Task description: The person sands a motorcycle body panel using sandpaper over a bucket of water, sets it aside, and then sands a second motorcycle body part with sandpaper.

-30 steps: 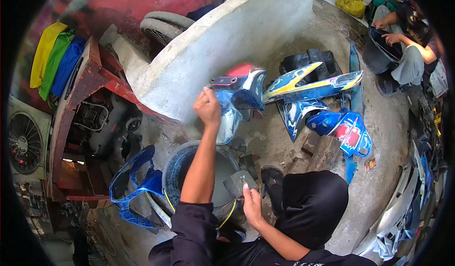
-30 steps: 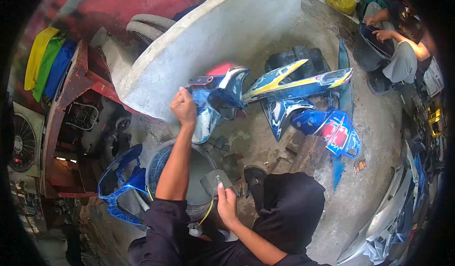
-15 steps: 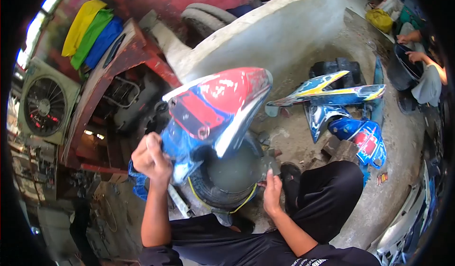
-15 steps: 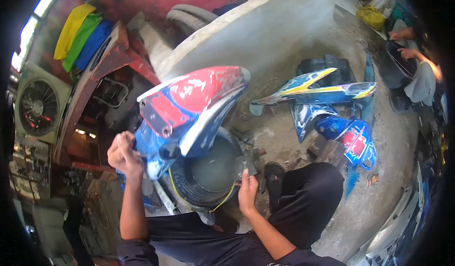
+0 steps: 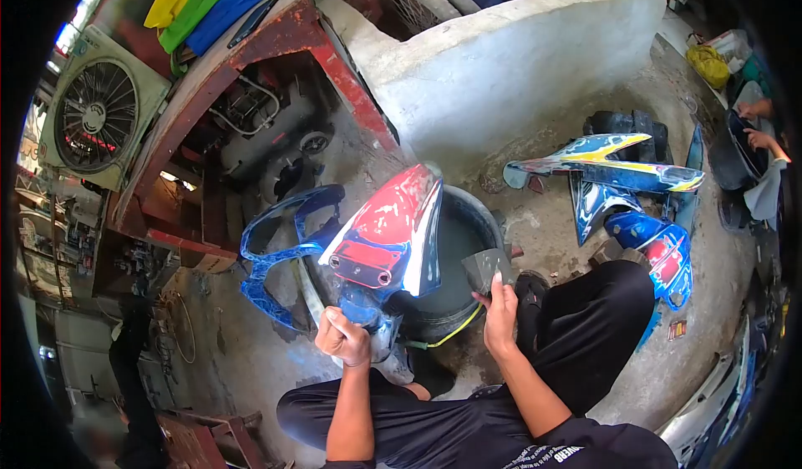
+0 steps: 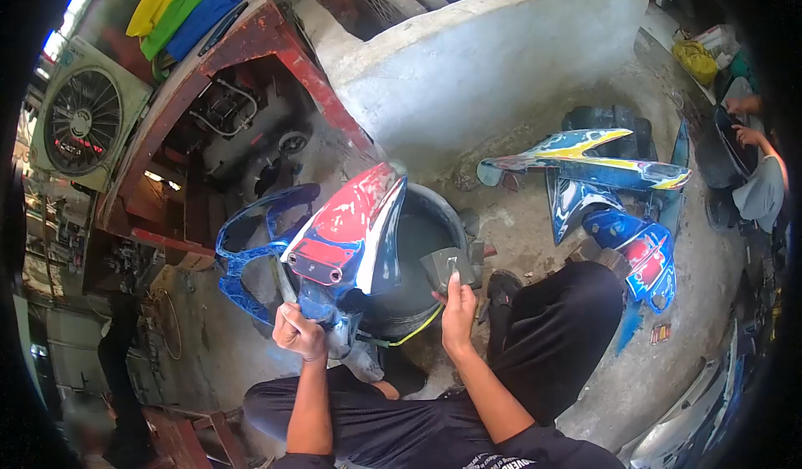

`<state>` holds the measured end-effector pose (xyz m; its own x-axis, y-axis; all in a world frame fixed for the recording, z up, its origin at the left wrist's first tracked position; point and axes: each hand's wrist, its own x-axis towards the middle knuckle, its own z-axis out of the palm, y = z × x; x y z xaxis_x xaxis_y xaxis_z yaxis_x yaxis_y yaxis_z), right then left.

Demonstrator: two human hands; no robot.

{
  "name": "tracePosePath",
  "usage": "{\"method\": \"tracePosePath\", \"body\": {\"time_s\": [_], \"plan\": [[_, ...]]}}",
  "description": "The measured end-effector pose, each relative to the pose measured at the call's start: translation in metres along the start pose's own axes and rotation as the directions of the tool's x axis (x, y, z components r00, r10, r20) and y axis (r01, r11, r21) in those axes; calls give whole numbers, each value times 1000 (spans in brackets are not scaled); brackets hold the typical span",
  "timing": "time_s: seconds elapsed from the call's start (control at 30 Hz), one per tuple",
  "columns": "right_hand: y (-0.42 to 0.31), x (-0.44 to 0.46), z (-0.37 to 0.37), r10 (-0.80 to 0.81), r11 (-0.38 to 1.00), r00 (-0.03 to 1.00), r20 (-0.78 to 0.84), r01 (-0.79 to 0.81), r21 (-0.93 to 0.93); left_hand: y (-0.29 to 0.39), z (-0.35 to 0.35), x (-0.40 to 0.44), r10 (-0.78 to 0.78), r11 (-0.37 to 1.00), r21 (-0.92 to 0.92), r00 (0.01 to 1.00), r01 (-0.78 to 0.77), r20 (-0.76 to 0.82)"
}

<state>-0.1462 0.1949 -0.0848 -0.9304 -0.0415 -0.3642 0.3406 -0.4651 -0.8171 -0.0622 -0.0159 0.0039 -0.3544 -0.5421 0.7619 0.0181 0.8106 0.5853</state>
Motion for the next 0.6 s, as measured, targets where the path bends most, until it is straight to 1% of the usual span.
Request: {"method": "tracePosePath", "body": {"time_s": [0.03, 0.07, 0.1, 0.13, 0.2, 0.23, 0.27, 0.3, 0.33, 0.37, 0.4, 0.43, 0.5, 0.53, 0.57, 0.6], "plan": [[-1, -1, 3, 2, 1000, 1000, -5, -3, -8, -3, 1, -4, 47, 999, -25, 999, -47, -3], [-4, -3, 7, -40, 997, 999, -35, 37, -68, 1, 1, -9, 36, 999, -26, 999, -36, 1], [-5, -3, 9, -85, 988, 995, -54, 78, -131, 7, 0, -16, 4, 1000, 10, 996, -5, 93], [-6, 0, 9, -86, 987, 995, -46, 79, -139, 11, 0, -21, -27, 999, 48, 983, 19, 180], [-3, -1, 10, -54, 989, 998, 16, 55, -139, 5, 2, -33, 79, 995, 37, 968, -90, 238], [1, -1, 13, -45, 989, 999, 20, 48, -139, 1, 4, -35, 134, 989, 21, 957, -144, 257], [6, 1, 16, 6, 991, 1000, 31, -1, -135, -1, 6, -30, 149, 988, -7, 963, -151, 224], [11, 2, 20, 57, 990, 998, 39, -51, -133, -1, 7, -25, 148, 988, -2, 962, -151, 228], [16, 4, 22, 107, 986, 993, 45, -100, -137, 1, 8, -22, 90, 995, 15, 982, -94, 165], [15, 5, 23, 110, 985, 993, 40, -104, -141, 8, 10, -16, 30, 999, 27, 994, -32, 103], [13, 6, 24, 118, 987, 993, 26, -114, -111, 18, 12, -7, -8, 996, 84, 999, 3, 53], [10, 6, 23, 126, 989, 992, 16, -125, -82, 24, 11, -7, -17, 996, 89, 998, 12, 56], [9, 8, 21, 154, 986, 987, 50, -151, -69, 33, 12, -8, -56, 992, 120, 997, 50, 48], [11, 9, 21, 201, 979, 977, 65, -199, -30, 34, 9, -19, -71, 988, 141, 992, 56, 106], [13, 10, 21, 244, 969, 966, 81, -245, 9, 29, 9, -30, 12, 993, 112, 988, -29, 154], [15, 11, 21, 245, 969, 966, 79, -246, 9, 26, 10, -43, 48, 993, 95, 979, -67, 196]]}}
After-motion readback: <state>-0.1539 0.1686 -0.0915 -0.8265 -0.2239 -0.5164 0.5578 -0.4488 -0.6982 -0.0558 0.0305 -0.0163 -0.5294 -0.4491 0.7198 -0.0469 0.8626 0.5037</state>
